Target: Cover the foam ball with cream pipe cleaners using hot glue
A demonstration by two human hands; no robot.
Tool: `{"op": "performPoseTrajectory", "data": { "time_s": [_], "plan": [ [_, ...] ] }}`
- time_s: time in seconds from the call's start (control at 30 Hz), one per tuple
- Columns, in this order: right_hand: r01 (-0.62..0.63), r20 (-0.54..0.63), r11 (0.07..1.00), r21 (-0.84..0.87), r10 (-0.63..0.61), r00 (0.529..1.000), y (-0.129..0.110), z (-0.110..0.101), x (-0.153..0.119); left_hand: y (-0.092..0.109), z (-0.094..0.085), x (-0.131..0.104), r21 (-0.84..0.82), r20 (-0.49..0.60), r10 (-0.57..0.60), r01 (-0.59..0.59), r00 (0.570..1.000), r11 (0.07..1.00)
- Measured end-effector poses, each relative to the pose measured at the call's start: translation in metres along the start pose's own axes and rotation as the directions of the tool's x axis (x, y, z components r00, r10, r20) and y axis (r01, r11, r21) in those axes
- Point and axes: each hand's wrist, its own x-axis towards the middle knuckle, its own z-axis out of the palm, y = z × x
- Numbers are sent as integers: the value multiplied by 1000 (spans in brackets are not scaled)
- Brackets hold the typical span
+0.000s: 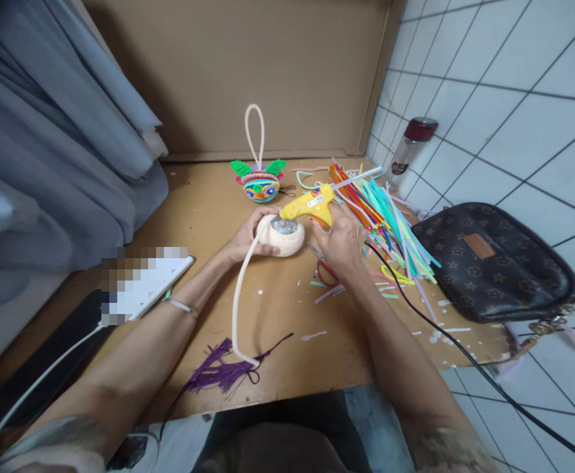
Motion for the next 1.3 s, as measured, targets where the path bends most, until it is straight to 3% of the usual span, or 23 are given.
{"op": "performPoseTrajectory", "data": {
  "time_s": [0.37, 0.77, 1.3],
  "plan": [
    [-14, 107, 1000, -1, 15, 994, 2, -7, 6, 2, -1, 0, 4, 6, -14, 14, 1000, 1000],
    [3, 6, 1000, 2, -3, 1000, 1, -1, 1, 1, 1, 1, -15, 5, -15, 15, 1000, 1000],
    [4, 59, 998, -55, -1, 998, 2, -12, 7, 3, 1, 2, 20, 23, -3, 2, 1000, 1000]
  ]
}}
